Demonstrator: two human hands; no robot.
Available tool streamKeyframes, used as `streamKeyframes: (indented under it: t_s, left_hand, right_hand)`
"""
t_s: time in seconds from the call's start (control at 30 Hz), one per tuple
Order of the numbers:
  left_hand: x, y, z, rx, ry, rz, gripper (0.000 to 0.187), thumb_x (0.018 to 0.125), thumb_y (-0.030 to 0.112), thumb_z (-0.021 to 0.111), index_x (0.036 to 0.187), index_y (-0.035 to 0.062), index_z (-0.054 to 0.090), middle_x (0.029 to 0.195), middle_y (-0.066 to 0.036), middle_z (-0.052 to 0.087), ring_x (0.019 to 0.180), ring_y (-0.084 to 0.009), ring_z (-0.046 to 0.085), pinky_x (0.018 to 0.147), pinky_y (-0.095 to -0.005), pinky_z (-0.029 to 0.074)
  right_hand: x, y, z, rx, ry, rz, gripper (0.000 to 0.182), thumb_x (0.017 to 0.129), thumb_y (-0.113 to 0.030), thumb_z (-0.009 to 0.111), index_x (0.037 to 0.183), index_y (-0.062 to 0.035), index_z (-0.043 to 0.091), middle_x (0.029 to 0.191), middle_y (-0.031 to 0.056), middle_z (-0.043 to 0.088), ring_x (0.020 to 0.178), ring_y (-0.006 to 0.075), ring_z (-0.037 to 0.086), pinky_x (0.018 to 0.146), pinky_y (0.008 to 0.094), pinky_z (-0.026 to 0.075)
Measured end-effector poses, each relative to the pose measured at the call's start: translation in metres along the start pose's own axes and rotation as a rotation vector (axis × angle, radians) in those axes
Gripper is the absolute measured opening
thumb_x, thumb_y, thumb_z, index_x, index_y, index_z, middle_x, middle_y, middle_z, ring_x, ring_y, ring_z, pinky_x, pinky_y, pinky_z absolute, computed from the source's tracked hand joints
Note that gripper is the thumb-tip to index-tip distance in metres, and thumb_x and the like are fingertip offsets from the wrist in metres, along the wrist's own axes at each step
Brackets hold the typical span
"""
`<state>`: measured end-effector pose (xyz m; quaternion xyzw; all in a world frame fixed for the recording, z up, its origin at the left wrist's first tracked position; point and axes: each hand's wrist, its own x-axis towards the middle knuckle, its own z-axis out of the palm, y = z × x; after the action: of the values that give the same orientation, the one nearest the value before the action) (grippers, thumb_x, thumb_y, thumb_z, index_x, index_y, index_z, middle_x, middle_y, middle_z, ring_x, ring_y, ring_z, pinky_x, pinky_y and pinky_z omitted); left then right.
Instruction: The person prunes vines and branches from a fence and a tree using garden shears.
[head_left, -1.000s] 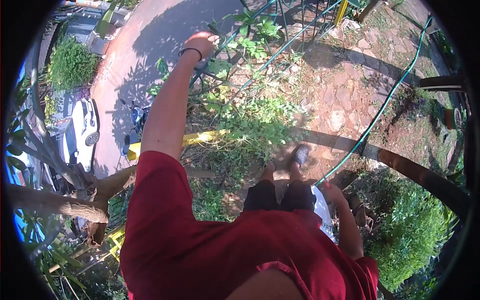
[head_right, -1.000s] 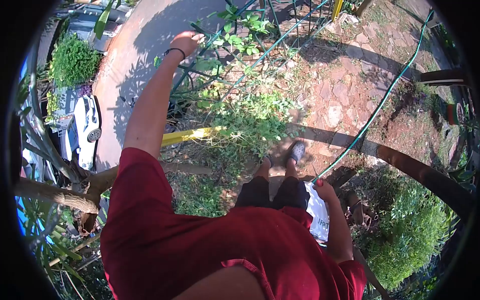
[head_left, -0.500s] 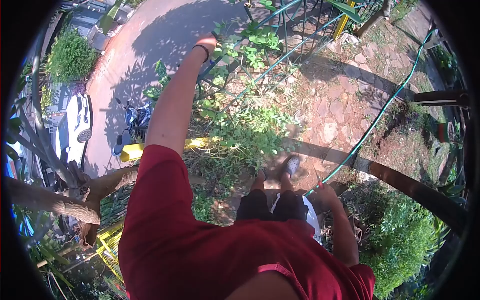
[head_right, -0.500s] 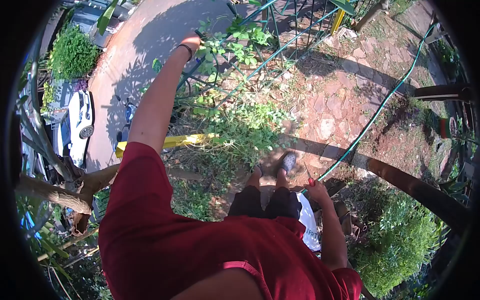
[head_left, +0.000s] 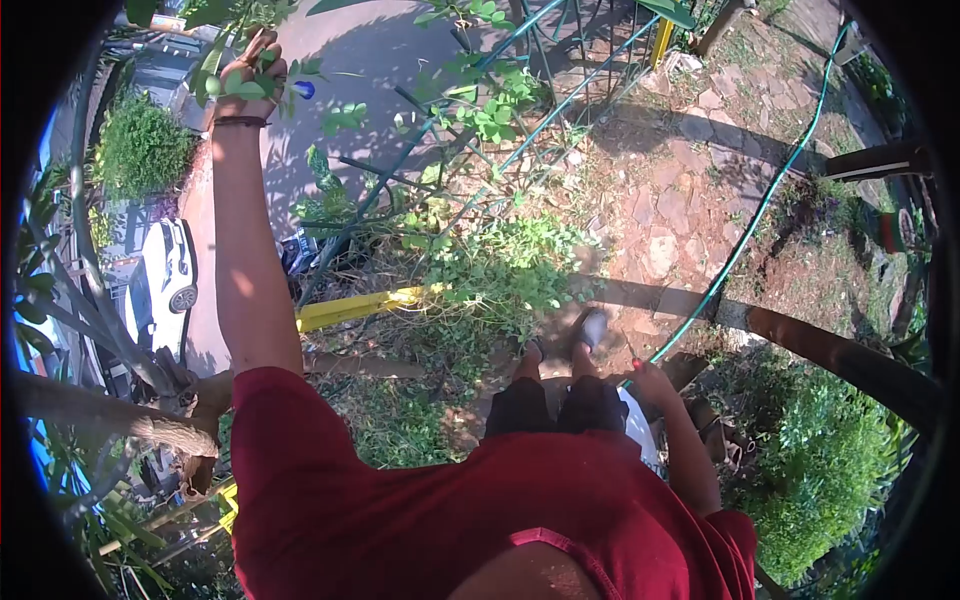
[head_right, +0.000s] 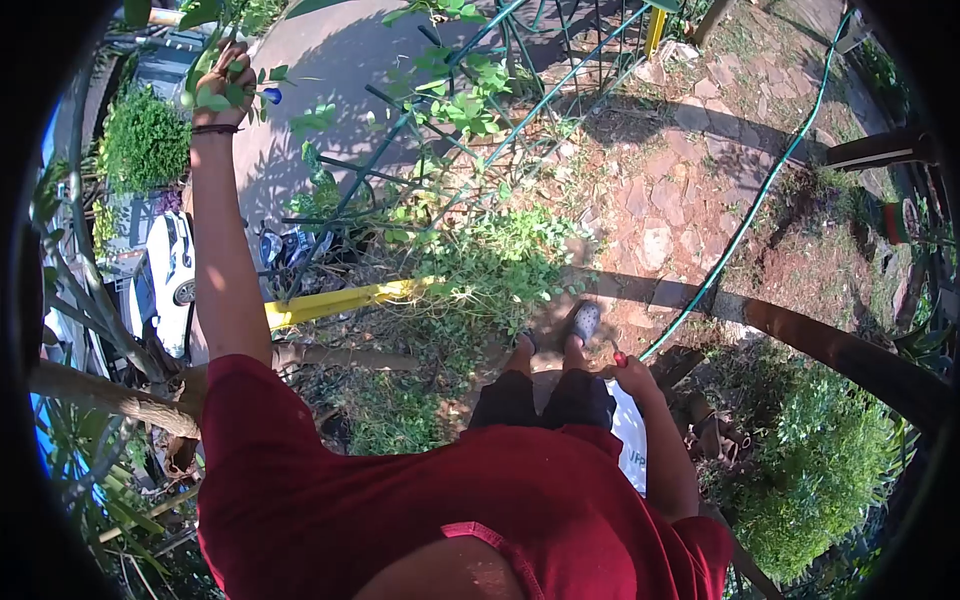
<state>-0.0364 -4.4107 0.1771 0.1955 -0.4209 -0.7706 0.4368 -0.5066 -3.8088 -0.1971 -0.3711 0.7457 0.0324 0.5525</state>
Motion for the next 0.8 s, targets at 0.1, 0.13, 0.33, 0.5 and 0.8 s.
streamKeyframes:
  t_s: [0.1,0.13,0.33,0.5,0.8]
  left_hand:
    - [-0.066,-0.035,0.045,-0.214,-0.088,-0.078,0.01,0.095,0.01,0.046,0.105,0.0109,0.047,0.082,0.001,0.047,0.063,-0.0094,0.04,0.052,-0.0237,0.032]
    - [-0.09,-0.063,0.062,-0.292,-0.127,-0.102,0.01,0.097,0.012,0.046,0.106,0.0113,0.046,0.082,0.003,0.047,0.061,-0.0083,0.04,0.052,-0.023,0.031]
    - [-0.351,-0.344,0.034,-0.341,0.357,-0.758,0.022,0.098,0.023,0.05,0.116,0.0104,0.052,0.087,0.006,0.051,0.063,-0.0054,0.043,0.056,-0.0221,0.04]
    - [-0.645,-0.432,0.058,0.135,0.753,-1.274,0.025,0.089,0.014,0.059,0.114,0.0091,0.062,0.093,-0.004,0.064,0.079,-0.019,0.062,0.072,-0.0353,0.051]
    - [-0.587,-0.381,-0.013,1.276,0.035,-1.526,0.051,0.094,0.044,0.049,0.128,0.0075,0.056,0.131,-0.022,0.054,0.116,-0.0383,0.055,0.096,-0.0438,0.045]
  right_hand:
    - [0.02,0.006,0.007,-0.055,-0.054,-0.036,0.042,0.081,-0.038,0.064,0.107,-0.0055,0.063,0.1,0.0231,0.061,0.103,0.0395,0.057,0.087,0.045,0.047]
    - [0.024,0.01,0.009,-0.07,-0.058,-0.053,0.042,0.08,-0.037,0.065,0.108,-0.0051,0.063,0.099,0.0225,0.062,0.103,0.0386,0.058,0.086,0.0443,0.047]
    - [0.024,-0.035,-0.016,-0.029,-0.008,0.036,0.048,0.078,-0.039,0.069,0.104,0.0017,0.062,0.096,0.0219,0.066,0.092,0.0325,0.064,0.079,0.0419,0.048]
    - [0.035,-0.03,-0.022,-0.106,-0.074,0.092,0.053,0.076,-0.041,0.068,0.106,0.0025,0.062,0.104,0.0248,0.066,0.102,0.0365,0.063,0.086,0.043,0.049]
    - [0.049,-0.023,-0.016,-0.269,-0.087,0.015,0.049,0.075,-0.042,0.067,0.105,-0.0039,0.064,0.104,0.0204,0.067,0.101,0.0361,0.063,0.085,0.0432,0.049]
